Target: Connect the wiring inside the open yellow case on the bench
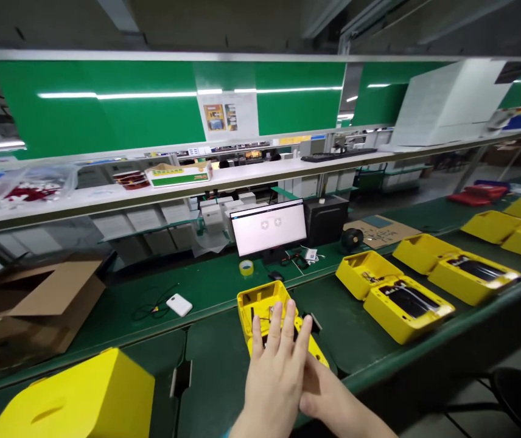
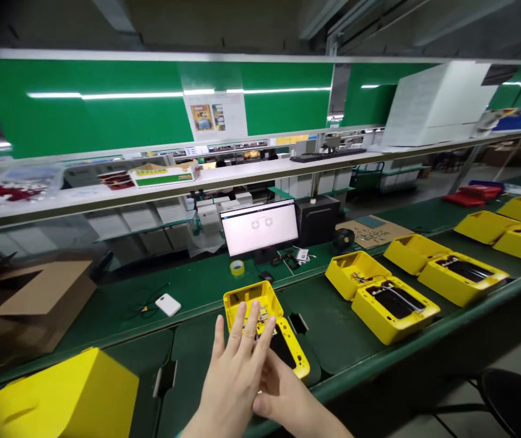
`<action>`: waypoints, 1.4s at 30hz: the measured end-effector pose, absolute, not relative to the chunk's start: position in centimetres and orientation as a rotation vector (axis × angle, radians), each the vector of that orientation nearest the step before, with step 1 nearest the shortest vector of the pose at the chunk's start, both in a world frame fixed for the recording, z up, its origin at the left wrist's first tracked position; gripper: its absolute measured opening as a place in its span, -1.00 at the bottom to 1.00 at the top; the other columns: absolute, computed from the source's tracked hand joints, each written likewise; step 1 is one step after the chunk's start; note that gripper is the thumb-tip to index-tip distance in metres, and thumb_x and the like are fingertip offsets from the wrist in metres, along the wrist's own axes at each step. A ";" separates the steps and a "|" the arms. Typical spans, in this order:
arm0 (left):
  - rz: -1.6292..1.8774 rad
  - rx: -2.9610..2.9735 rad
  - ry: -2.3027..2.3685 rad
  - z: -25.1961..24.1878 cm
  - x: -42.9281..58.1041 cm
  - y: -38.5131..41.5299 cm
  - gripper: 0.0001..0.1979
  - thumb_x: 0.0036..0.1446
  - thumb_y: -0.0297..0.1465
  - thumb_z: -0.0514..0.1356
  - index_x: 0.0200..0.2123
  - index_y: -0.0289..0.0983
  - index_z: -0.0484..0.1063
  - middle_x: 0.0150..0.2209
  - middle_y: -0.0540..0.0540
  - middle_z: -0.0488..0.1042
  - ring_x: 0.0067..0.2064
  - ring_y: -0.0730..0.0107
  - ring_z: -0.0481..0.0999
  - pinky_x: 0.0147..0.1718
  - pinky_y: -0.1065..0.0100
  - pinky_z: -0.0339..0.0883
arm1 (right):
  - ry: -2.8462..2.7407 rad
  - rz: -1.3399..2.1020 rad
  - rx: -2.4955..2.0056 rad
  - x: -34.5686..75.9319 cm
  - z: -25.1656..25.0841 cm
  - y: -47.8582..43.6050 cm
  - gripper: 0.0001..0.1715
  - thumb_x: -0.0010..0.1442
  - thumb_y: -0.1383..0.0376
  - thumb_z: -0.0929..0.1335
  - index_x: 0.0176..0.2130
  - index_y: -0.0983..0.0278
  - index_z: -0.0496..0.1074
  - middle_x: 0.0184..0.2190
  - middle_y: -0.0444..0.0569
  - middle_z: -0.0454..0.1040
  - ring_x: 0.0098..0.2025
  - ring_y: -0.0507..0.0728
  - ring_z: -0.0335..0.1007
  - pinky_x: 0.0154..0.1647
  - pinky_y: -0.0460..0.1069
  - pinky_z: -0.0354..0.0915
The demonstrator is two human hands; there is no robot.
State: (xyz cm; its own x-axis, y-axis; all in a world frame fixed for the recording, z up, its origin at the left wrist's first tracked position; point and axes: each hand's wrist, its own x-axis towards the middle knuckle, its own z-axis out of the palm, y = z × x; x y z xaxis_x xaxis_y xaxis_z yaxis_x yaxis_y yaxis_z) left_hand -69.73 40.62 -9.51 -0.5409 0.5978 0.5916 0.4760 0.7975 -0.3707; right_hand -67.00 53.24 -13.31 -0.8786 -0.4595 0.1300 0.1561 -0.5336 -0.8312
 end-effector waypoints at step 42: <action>-0.761 -0.346 -3.085 -29.4 -85.9 38.3 -0.75 0.27 -0.45 -0.14 -0.27 -0.24 0.32 -0.27 -0.11 0.42 -0.19 0.24 0.41 -0.20 0.21 0.30 | 1.833 -1.758 0.238 -81.6 -30.6 61.6 -0.48 0.14 -0.08 0.32 -0.28 0.34 0.39 -0.36 0.00 0.50 -0.33 0.05 0.40 -0.34 -0.05 0.21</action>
